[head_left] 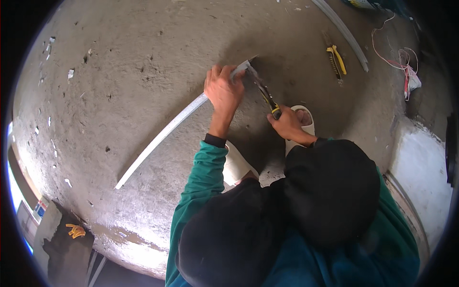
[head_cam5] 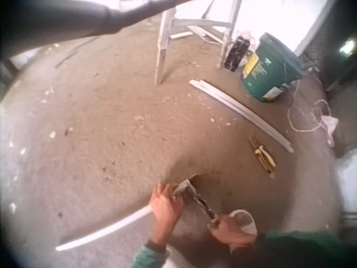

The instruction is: The person picks up metal tracks and uses shears to cut into the metal. They then use pliers to bend the edges of the tracks, handling them one at a time.

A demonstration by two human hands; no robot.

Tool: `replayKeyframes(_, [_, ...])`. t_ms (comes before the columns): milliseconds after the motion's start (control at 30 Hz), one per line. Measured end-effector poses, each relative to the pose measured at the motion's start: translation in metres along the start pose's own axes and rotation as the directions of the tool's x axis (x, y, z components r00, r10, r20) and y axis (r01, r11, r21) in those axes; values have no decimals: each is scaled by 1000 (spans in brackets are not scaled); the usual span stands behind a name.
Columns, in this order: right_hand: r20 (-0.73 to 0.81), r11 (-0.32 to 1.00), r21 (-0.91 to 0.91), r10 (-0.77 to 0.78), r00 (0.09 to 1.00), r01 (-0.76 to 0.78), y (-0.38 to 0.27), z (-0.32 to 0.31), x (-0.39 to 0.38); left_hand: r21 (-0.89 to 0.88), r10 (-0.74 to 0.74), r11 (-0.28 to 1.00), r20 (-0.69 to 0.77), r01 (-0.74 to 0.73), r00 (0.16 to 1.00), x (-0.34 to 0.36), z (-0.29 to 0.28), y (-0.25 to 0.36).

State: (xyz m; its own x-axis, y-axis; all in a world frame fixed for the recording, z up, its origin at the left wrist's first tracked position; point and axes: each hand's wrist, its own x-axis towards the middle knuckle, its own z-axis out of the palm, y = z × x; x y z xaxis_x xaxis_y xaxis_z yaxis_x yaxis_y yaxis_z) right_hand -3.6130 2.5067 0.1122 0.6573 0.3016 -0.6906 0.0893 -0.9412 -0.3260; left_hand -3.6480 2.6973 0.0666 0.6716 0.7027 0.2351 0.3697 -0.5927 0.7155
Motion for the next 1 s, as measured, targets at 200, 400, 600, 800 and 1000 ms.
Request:
replayKeyframes(200, [-82, 993, 33, -107, 991, 110, 13, 18, 16, 40, -3, 999, 22, 2, 1000, 4, -2, -1])
replayKeyframes(400, [9, 985, 100, -142, 990, 140, 20, 11, 16, -6, 17, 1000, -8, -18, 1000, 2, 1, -5])
replayKeyframes(600, [132, 970, 235, -86, 988, 53, 15, 1, 6, 30, 19, 999, 20, -20, 1000, 0, -1, -5])
replayKeyframes(800, [96, 973, 220, -89, 991, 66, 4, -10, 4, 12, 29, 1000, -18, -29, 999, 7, -6, -5])
replayKeyframes(1000, [93, 966, 216, -162, 982, 139, -3, -20, 10, 14, 21, 1000, -25, -21, 999, 15, -8, -5])
